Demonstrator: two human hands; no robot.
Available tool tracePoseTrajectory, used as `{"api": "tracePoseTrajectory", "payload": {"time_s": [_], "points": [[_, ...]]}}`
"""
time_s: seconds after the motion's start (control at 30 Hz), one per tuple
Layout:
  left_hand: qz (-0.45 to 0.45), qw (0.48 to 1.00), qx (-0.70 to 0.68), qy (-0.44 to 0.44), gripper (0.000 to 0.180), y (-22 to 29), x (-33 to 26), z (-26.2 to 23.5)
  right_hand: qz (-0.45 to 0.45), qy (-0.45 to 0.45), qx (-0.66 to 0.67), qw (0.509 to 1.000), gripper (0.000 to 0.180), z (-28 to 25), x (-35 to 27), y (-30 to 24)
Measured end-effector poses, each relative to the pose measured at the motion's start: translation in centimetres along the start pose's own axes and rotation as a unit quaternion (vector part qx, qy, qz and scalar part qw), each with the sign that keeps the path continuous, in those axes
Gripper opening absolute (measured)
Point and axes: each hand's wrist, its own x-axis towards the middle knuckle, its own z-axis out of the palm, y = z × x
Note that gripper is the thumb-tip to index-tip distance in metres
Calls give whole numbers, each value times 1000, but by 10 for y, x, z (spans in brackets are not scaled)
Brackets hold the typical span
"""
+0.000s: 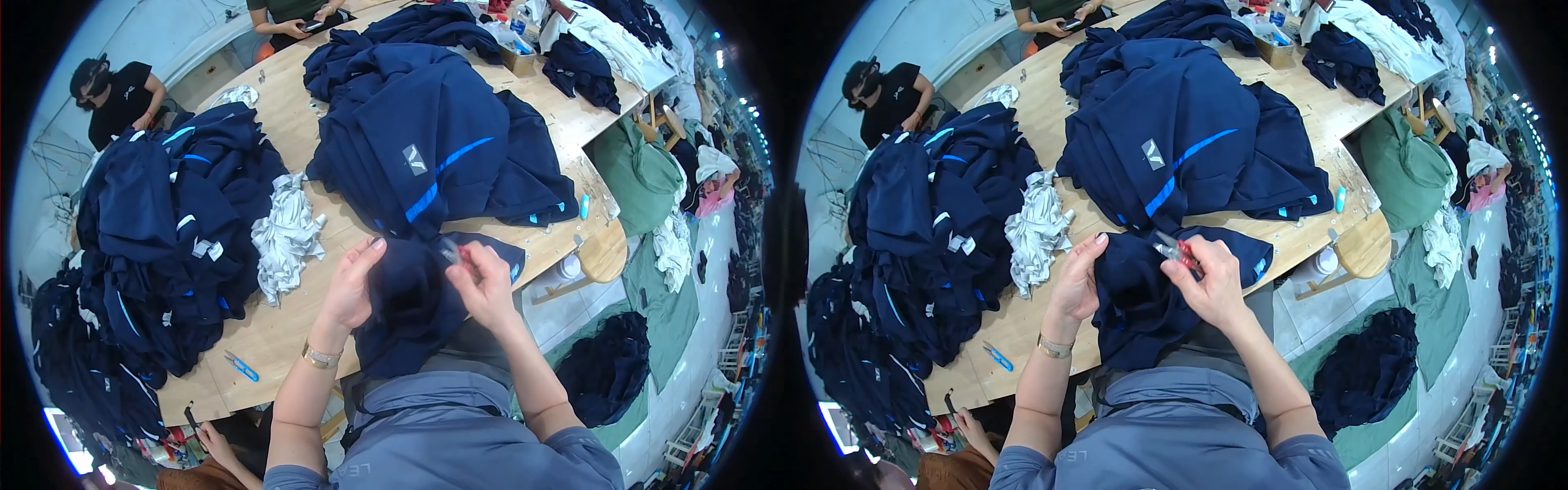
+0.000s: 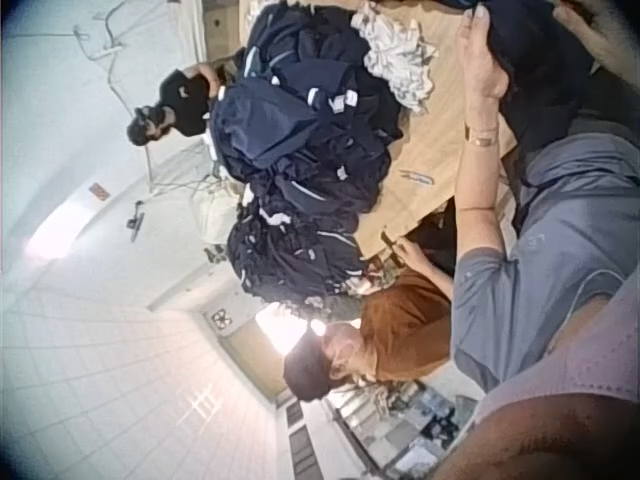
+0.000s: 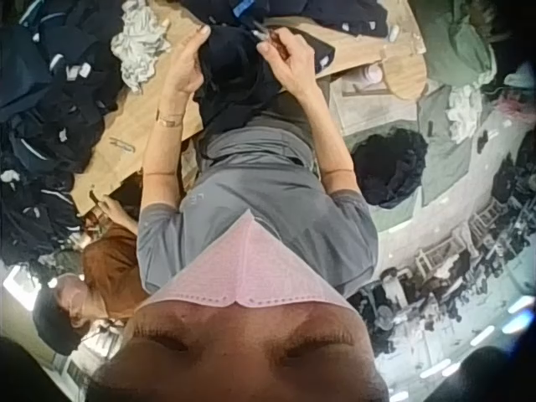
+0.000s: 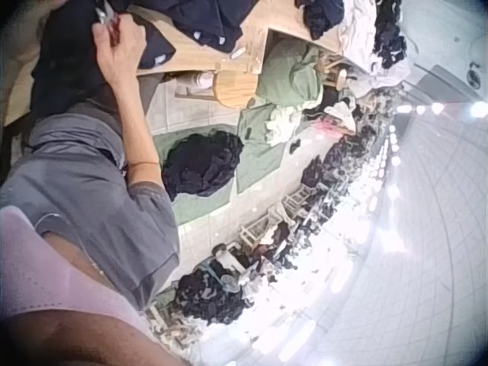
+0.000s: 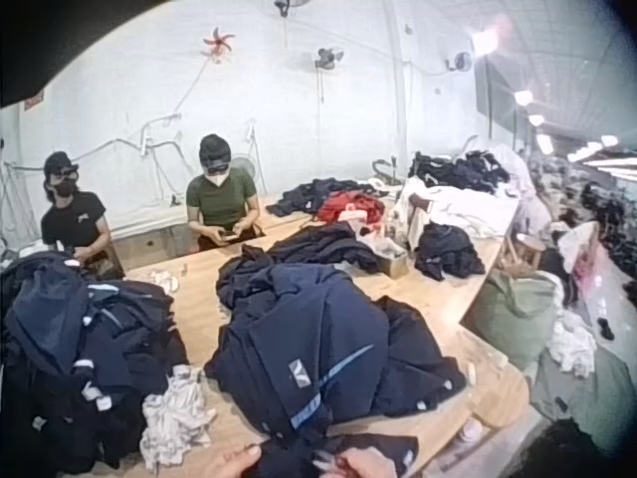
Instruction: Trimming loose threads from dark blue garments using small scissors.
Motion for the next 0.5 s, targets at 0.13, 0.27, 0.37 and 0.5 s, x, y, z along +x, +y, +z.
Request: {"api": "tracePoseTrajectory", "payload": {"time_s": [0.13,0.27,0.37,0.5], "points": [[4,998,-58,3,20,-2,-3,-1,-118,22,-76,990,34,10,-4,2],[-1,997,-73,-5,23,1,-9,7,-161,40,-157,974,37,14,-5,0],[-22,997,-67,-5,22,2,-12,10,-185,49,-190,963,39,15,-4,0],[-29,997,-75,-5,22,4,-15,14,-197,57,-199,958,40,15,-1,-1]]}}
